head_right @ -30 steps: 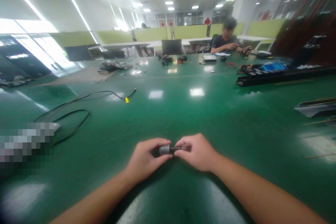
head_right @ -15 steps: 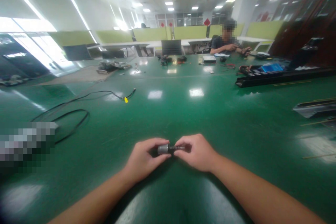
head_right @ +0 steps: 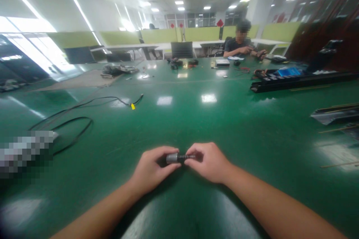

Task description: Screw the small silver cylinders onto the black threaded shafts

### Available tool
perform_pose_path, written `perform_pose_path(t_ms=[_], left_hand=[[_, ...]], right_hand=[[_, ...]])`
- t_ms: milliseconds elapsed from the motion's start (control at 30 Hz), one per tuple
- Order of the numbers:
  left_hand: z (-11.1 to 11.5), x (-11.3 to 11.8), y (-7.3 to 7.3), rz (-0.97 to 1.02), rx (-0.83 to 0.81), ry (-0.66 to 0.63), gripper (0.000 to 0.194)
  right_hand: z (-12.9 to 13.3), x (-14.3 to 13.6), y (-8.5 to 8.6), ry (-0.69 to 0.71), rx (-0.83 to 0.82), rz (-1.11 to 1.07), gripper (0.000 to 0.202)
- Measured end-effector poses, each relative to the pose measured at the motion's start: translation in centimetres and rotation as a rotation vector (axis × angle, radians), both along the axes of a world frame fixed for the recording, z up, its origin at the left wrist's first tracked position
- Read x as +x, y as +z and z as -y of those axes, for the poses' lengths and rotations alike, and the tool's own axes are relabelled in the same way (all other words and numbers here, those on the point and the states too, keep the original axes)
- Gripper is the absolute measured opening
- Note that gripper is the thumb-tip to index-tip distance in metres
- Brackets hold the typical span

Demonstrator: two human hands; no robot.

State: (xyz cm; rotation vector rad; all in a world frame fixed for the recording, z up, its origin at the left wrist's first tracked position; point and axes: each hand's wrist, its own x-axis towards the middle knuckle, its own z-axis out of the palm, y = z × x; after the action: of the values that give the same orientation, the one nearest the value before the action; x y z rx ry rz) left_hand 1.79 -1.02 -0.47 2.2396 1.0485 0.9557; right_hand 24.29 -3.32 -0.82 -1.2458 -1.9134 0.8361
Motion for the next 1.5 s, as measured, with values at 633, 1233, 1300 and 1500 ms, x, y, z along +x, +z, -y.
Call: perform_pose_path(t_ms=[633, 1233, 1300, 1500], left_hand=[[-0.09, -0.22, 0.12, -0.023, 0.032, 0.016, 0.028], [-0.25, -0.35, 0.25, -0.043, 0.018, 0.039, 0.028], [-0.24, -0.38, 0.22, -0.044, 0.018, 0.041, 0.029], [-0.23, -0.30, 0.29, -0.053, 0.017, 0.044, 0.028]], right_hand=[[-0.06, 0.14, -0.40, -0.004, -0.007, -0.003, 0.009], [0.01, 0.13, -0.13, -0.014, 0.018, 0.002, 0.008], [0.03, 0.11, -0.15, -0.014, 0.025, 0.004, 0.008], [0.09, 0.09, -0.10, -0.018, 0.031, 0.020, 0.008]])
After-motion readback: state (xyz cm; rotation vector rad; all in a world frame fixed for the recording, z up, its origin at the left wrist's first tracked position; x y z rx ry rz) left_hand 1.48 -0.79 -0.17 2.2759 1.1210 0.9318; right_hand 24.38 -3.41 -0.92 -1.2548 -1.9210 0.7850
